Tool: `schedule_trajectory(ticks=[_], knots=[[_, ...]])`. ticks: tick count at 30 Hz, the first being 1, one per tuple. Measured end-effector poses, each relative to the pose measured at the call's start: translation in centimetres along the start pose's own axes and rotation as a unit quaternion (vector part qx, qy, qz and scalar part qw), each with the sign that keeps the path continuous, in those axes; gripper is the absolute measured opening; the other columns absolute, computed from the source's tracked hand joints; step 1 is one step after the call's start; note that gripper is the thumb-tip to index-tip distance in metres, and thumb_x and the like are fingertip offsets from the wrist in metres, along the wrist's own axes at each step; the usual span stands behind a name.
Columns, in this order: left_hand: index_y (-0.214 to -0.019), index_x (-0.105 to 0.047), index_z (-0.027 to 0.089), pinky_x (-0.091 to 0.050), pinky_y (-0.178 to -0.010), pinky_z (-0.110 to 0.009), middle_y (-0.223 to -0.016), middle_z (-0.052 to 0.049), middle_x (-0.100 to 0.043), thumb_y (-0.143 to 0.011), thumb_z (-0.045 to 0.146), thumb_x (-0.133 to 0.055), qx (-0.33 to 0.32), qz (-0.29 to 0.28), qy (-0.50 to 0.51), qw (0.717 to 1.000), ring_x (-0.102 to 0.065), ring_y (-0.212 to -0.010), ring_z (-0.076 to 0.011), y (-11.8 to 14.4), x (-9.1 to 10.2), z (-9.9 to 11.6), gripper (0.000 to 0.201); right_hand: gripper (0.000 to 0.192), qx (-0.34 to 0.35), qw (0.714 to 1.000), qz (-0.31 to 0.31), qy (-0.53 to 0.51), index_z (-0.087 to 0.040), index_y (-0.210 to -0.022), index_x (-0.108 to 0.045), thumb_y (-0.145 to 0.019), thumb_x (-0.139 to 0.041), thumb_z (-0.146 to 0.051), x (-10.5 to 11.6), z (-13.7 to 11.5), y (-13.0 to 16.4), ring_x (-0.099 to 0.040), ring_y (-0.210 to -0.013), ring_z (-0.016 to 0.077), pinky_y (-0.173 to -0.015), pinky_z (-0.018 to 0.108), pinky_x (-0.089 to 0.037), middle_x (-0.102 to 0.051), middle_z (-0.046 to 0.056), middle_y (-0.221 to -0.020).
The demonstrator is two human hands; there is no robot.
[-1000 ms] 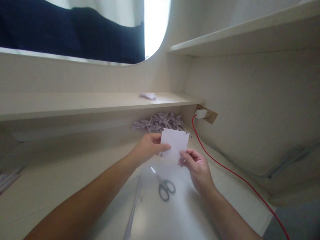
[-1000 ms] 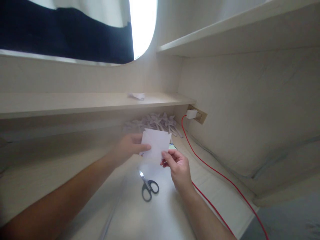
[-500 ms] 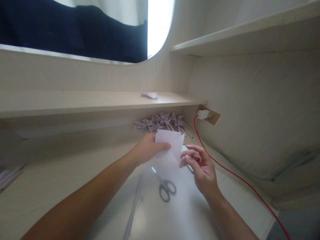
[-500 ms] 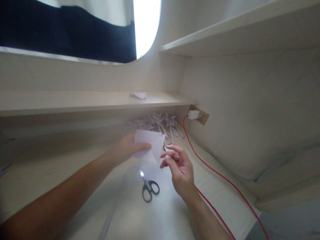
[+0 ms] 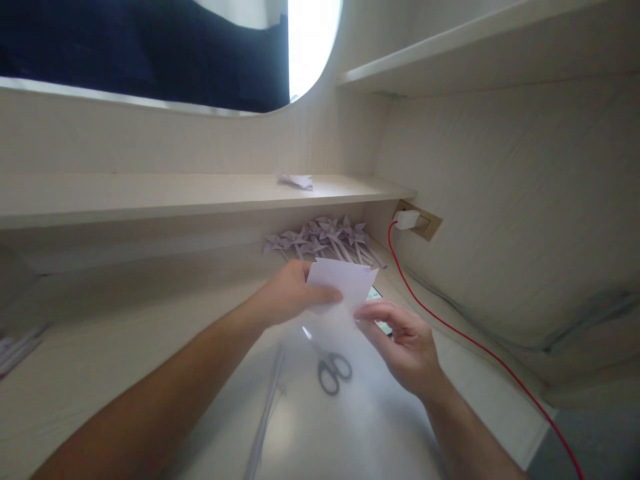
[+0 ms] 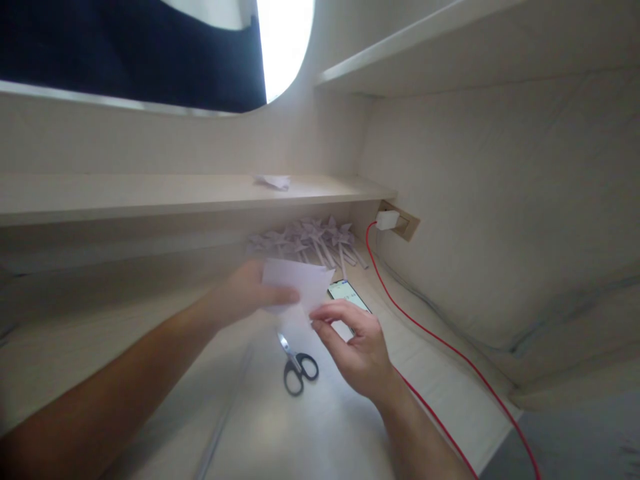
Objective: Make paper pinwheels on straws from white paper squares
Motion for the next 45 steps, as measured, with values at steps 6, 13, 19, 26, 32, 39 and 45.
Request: schedule_trajectory(ticks=[6,13,19,26,32,39,45], knots=[[-0.083,-0.080,0.011,-0.054,-0.059,-0.025,-0.079,-0.007,-0.078,-0.063,0.029,-0.088,-0.005,0.016,-0.002,1.000,-0.067,-0.065,-0.0165,0.0,-0.3,-0.1,0.028,0.011,-0.021,0.999,0.022,-0.022,-0.027,-0.097,-0.078,-0.094,-0.074,-0.018,0.3,0.9,0.4,-0.071,-0.088,0.0177,-0.082,0.031,-0.055,-0.078,0.002,-0.095],[-0.085,-0.080,0.011,-0.053,-0.054,-0.023,-0.076,-0.007,-0.076,-0.074,0.036,-0.081,-0.001,-0.003,-0.041,0.999,-0.066,-0.063,-0.0154,-0.1,-0.9,-0.9,0.027,0.007,-0.031,0.999,0.029,-0.020,-0.025,-0.091,-0.079,-0.092,-0.076,-0.018,0.1,1.1,0.3,-0.072,-0.084,0.0185,-0.079,0.032,-0.056,-0.078,0.003,-0.091],[-0.077,-0.077,0.011,-0.049,-0.053,-0.022,-0.068,-0.004,-0.071,-0.075,0.032,-0.076,-0.005,0.003,-0.071,0.997,-0.061,-0.056,-0.0124,0.1,-1.2,-0.7,0.021,0.008,-0.035,0.999,0.032,-0.024,-0.025,-0.090,-0.079,-0.091,-0.076,-0.017,-0.2,1.4,0.3,-0.072,-0.081,0.0179,-0.077,0.031,-0.056,-0.078,0.002,-0.090],[-0.078,-0.075,0.012,-0.049,-0.054,-0.024,-0.070,-0.004,-0.071,-0.073,0.031,-0.074,0.002,0.016,-0.080,0.997,-0.061,-0.057,-0.0132,0.2,-1.3,-0.7,0.020,0.009,-0.043,0.998,0.033,-0.029,-0.026,-0.090,-0.079,-0.090,-0.077,-0.017,-0.2,1.6,0.4,-0.072,-0.081,0.0166,-0.078,0.029,-0.056,-0.078,0.001,-0.089],[-0.072,-0.073,0.013,-0.044,-0.052,-0.022,-0.067,-0.002,-0.069,-0.072,0.029,-0.073,0.008,0.030,-0.074,0.997,-0.059,-0.057,-0.0125,0.4,-1.2,-0.5,0.016,0.007,-0.063,0.997,0.038,-0.035,-0.025,-0.090,-0.078,-0.090,-0.078,-0.019,-0.2,1.8,0.2,-0.072,-0.081,0.0161,-0.078,0.028,-0.058,-0.078,0.001,-0.088],[-0.071,-0.072,0.014,-0.042,-0.053,-0.023,-0.065,0.000,-0.067,-0.072,0.030,-0.074,-0.005,0.028,-0.069,0.997,-0.059,-0.057,-0.0131,0.4,-1.3,-0.5,0.016,0.005,-0.067,0.996,0.043,-0.034,-0.024,-0.088,-0.079,-0.088,-0.078,-0.019,-0.1,1.7,0.2,-0.073,-0.079,0.0175,-0.076,0.030,-0.060,-0.078,0.002,-0.087],[-0.072,-0.075,0.013,-0.044,-0.054,-0.024,-0.067,-0.002,-0.069,-0.071,0.028,-0.074,0.000,0.033,-0.082,0.996,-0.061,-0.059,-0.0154,0.5,-1.2,-0.2,0.015,0.005,-0.064,0.997,0.042,-0.027,-0.023,-0.086,-0.077,-0.089,-0.077,-0.019,-0.1,1.9,0.2,-0.073,-0.079,0.0186,-0.075,0.031,-0.059,-0.078,0.003,-0.086]])
Point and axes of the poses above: each hand's wrist, its own y-axis away from the middle knuckle, its own x-axis out of the back of the hand, z = x × y, the point moved 8 cm from there along -y, towards the middle knuckle
